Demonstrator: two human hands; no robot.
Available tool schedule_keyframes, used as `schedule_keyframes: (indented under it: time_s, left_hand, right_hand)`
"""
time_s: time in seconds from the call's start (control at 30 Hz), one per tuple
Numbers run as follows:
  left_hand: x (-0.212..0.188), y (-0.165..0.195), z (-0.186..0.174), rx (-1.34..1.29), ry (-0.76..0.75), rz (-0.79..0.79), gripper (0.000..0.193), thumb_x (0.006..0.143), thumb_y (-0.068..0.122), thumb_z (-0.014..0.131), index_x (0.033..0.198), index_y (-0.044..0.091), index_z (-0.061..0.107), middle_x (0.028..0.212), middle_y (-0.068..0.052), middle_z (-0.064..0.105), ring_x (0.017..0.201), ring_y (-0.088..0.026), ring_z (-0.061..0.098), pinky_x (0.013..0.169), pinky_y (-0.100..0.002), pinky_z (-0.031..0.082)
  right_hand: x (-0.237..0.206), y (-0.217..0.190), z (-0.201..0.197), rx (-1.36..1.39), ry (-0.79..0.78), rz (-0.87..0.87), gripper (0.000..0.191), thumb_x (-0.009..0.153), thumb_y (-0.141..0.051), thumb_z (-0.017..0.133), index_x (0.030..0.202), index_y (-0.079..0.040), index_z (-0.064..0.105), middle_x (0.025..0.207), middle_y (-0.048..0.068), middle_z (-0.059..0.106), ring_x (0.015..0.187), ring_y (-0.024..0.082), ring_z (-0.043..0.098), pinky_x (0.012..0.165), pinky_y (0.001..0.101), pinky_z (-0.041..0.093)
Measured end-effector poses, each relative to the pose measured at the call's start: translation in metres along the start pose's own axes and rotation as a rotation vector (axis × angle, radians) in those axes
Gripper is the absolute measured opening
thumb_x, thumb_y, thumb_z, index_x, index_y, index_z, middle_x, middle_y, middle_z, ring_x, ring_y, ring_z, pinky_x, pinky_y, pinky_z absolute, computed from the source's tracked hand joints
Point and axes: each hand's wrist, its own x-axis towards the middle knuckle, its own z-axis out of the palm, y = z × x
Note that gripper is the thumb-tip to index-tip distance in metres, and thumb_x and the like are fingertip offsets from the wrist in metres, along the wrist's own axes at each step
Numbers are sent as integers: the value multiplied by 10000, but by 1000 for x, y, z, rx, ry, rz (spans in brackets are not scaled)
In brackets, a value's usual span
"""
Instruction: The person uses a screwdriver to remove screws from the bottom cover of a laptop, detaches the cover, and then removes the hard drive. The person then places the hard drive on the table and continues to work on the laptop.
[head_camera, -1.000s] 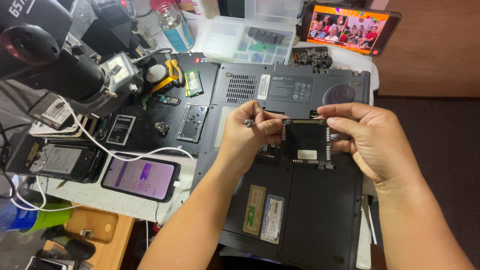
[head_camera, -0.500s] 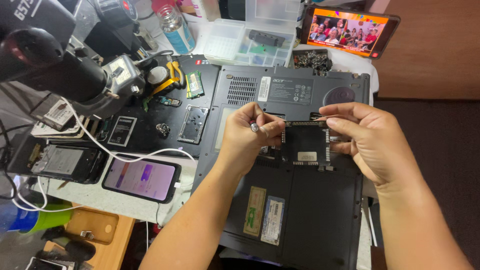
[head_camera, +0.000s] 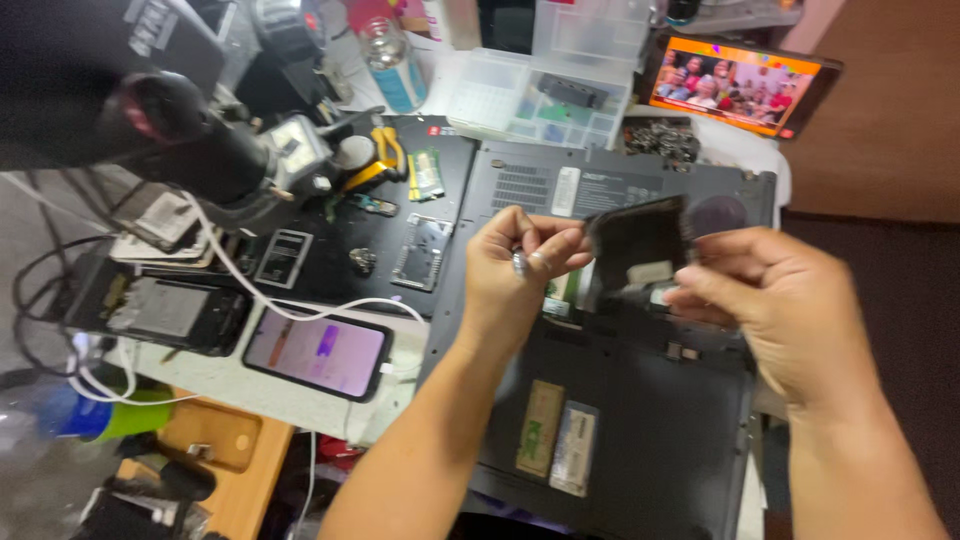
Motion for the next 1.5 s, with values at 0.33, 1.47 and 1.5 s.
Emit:
schedule_keyframes:
  time_s: [0.33, 1.47, 1.5]
  left_hand:
    - [-12, 0, 15, 480, -54, 190, 271, 949, 6, 717, 803, 46, 492, 899, -89, 710, 790, -132, 681, 672, -267, 561]
    - [-24, 7, 32, 661, -158, 441, 357, 920, -18, 774, 821, 39, 436, 856, -79, 647, 689, -174, 596, 619, -257, 477]
    - [-24, 7, 32, 666, -159, 446, 359, 919, -18, 774, 820, 39, 434, 855, -78, 647, 690, -174, 595, 619, -256, 477]
  right_hand:
    - [65, -16, 18, 41, 43, -304, 121, 979, 27, 703, 1057, 108, 661, 1007, 202, 720, 901, 243, 771, 834, 351, 641]
    - [145, -10, 94, -1136, -22, -980, 94, 886, -147, 806, 925, -97, 736, 986, 69, 661, 836, 302, 684, 723, 408, 552]
    - [145, -10, 93, -1138, -12, -969, 94, 880, -143, 809, 927, -100, 740, 983, 72, 663, 839, 303, 684, 725, 411, 551]
